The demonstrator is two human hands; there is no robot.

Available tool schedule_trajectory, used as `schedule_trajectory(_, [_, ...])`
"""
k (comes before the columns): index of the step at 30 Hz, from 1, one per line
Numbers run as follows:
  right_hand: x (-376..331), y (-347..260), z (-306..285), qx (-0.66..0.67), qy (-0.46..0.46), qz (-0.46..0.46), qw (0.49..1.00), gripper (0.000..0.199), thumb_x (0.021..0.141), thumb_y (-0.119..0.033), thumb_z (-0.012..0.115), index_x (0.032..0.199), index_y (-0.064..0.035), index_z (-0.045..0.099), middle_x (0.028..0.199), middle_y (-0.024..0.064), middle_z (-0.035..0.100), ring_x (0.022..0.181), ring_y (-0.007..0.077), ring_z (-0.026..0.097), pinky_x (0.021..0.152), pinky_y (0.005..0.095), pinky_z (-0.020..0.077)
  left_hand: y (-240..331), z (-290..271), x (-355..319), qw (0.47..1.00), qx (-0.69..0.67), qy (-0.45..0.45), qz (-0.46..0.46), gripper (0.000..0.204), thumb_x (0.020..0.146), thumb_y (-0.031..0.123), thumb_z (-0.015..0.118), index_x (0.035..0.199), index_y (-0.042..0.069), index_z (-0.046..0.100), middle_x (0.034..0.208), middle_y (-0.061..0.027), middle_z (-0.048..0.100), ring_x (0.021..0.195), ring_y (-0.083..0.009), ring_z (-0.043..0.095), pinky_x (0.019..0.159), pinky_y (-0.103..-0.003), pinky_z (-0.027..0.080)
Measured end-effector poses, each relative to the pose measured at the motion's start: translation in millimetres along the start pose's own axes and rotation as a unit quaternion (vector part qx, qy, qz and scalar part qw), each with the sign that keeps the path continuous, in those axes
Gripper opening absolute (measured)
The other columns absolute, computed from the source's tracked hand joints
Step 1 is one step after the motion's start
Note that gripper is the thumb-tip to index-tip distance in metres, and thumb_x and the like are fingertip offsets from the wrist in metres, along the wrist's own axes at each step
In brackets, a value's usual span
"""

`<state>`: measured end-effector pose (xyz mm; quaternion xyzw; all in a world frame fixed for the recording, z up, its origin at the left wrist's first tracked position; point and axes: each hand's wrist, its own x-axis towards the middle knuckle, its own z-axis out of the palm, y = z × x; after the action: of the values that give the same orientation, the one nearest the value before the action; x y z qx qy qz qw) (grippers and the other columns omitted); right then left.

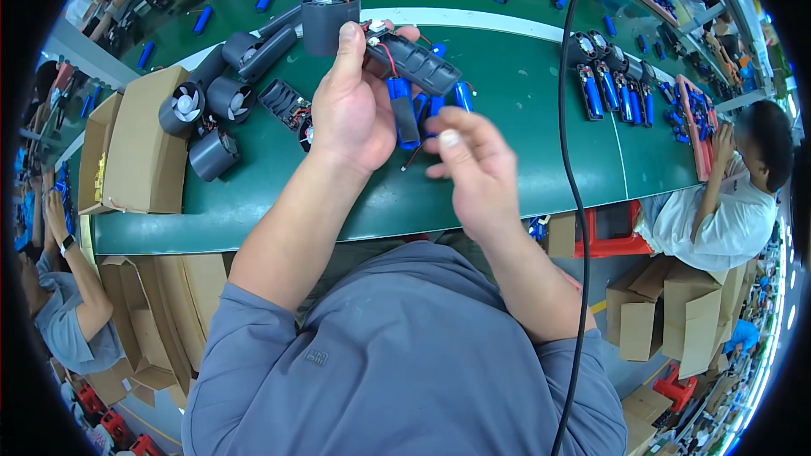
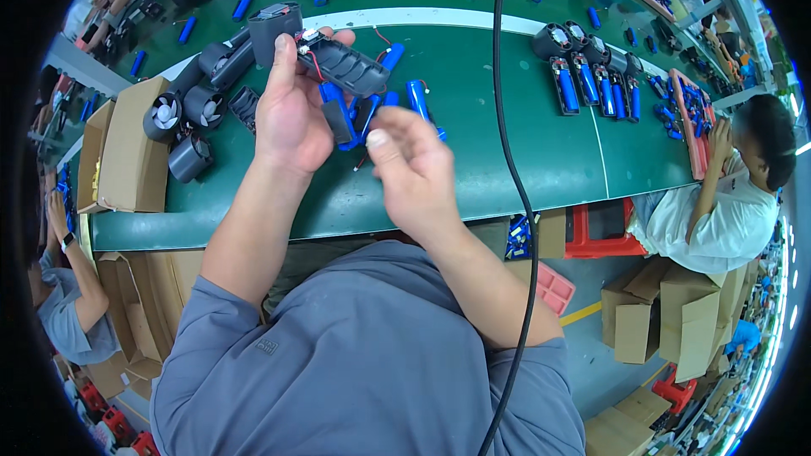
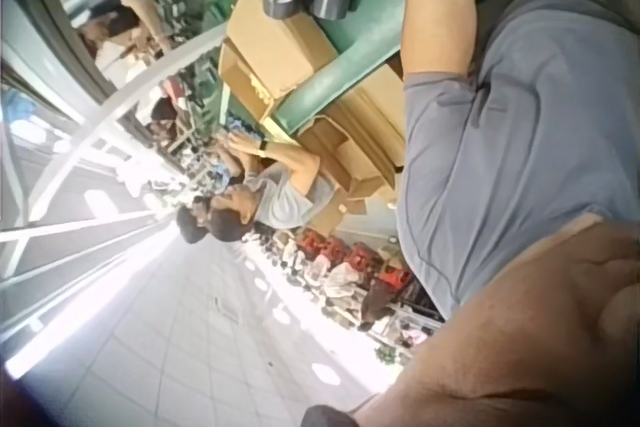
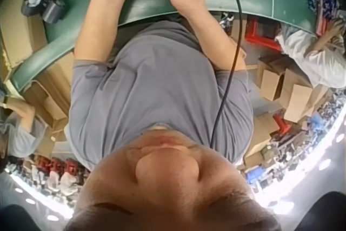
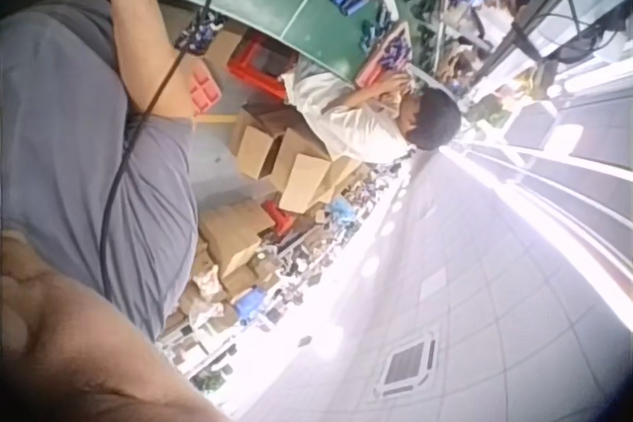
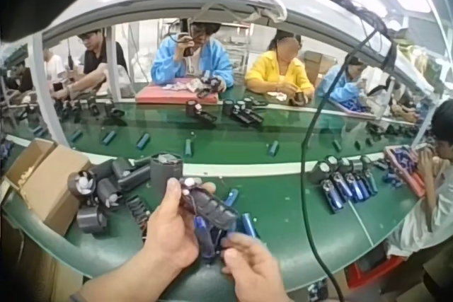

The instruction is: Assembling handheld electronic devices by inserting batteries and connecting internal components on a production line.

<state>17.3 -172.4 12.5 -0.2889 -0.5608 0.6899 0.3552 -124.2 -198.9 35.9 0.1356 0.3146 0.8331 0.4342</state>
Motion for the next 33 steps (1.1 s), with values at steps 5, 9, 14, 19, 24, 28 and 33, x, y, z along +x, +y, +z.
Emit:
schedule_trajectory(5, [-6.0, 2.5, 12.5, 0.083, -0.07, 0.073, 0.991, 0.026, 0.087, -0.009, 0.062, 0.11, 0.0016, 0.054, 0.084, 0.0048, 0.063, 0.07, 0.0071, 0.057, 0.056, 0.0212, 0.048, -0.8, -6.9, 2.3, 1.0, 0.019, -0.011, 0.005, 0.044, 0.099, 0.044, 0.035, 0.114, 0.007, 0.054, 0.109, -0.0089, 0.063, 0.091, -0.0169, 0.06, 0.08, -0.035, 0.05])
schedule_trajectory(9, [-13.8, 0.1, 11.3, 0.042, -0.056, 0.078, 0.994, 0.023, 0.085, -0.004, 0.063, 0.105, 0.0013, 0.052, 0.085, 0.0056, 0.062, 0.069, 0.0073, 0.057, 0.056, 0.0215, 0.0482, -1.0, -7.9, 3.5, 0.999, 0.016, -0.019, 0.045, 0.043, 0.099, 0.04, 0.035, 0.119, 0.005, 0.05, 0.108, -0.0102, 0.061, 0.089, -0.0172, 0.06, 0.077, -0.035, 0.051])
schedule_trajectory(14, [-29.2, -12.1, 10.7, 0.094, -0.017, -0.001, 0.995, 0.021, 0.082, 0.006, 0.06, 0.099, 0.0007, 0.049, 0.088, 0.0079, 0.06, 0.069, 0.0081, 0.058, 0.058, 0.0206, 0.0477, -4.7, -13.5, -0.9, 0.995, 0.069, -0.029, 0.065, 0.038, 0.098, 0.03, 0.041, 0.121, 0.0, 0.047, 0.103, -0.011, 0.06, 0.087, -0.0174, 0.058, 0.078, -0.035, 0.05])
schedule_trajectory(19, [-17.0, -28.6, -9.4, -0.134, 0.024, -0.214, 0.967, 0.034, 0.077, 0.007, 0.063, 0.11, 0.0049, 0.058, 0.088, 0.0106, 0.065, 0.073, 0.0114, 0.063, 0.058, 0.0217, 0.0498, -5.1, -11.3, -3.0, 0.986, 0.125, -0.096, 0.058, 0.034, 0.09, 0.013, 0.05, 0.121, -0.001, 0.045, 0.098, -0.0105, 0.06, 0.088, -0.0173, 0.058, 0.079, -0.032, 0.049])
schedule_trajectory(24, [-3.3, -38.1, -11.2, -0.319, 0.061, -0.314, 0.892, 0.026, 0.067, 0.006, 0.069, 0.093, 0.0029, 0.065, 0.077, 0.0114, 0.065, 0.067, 0.0172, 0.065, 0.057, 0.025, 0.0497, -10.9, -6.5, -8.0, 0.988, 0.112, -0.105, 0.017, 0.027, 0.094, 0.017, 0.051, 0.115, 0.002, 0.046, 0.096, -0.0115, 0.061, 0.086, -0.019, 0.061, 0.08, -0.033, 0.05])
schedule_trajectory(28, [7.4, -34.2, -9.5, -0.39, 0.028, -0.434, 0.812, 0.03, 0.062, 0.003, 0.07, 0.091, 0.0, 0.065, 0.078, 0.0112, 0.065, 0.063, 0.0265, 0.061, 0.06, 0.0332, 0.0504, -17.7, -7.4, -6.8, 0.984, 0.125, -0.125, 0.03, 0.038, 0.097, 0.031, 0.047, 0.119, 0.0, 0.047, 0.094, -0.0145, 0.063, 0.081, -0.0171, 0.062, 0.074, -0.031, 0.051])
schedule_trajectory(33, [12.3, -35.0, -6.9, -0.482, 0.019, -0.47, 0.739, 0.028, 0.064, -0.005, 0.072, 0.091, -0.0034, 0.067, 0.079, 0.0067, 0.066, 0.064, 0.0212, 0.058, 0.059, 0.0315, 0.0482, -20.4, -10.2, -6.3, 0.974, 0.191, -0.117, 0.036, 0.049, 0.098, 0.043, 0.041, 0.117, -0.001, 0.048, 0.09, -0.0143, 0.062, 0.08, -0.0183, 0.06, 0.075, -0.031, 0.05])
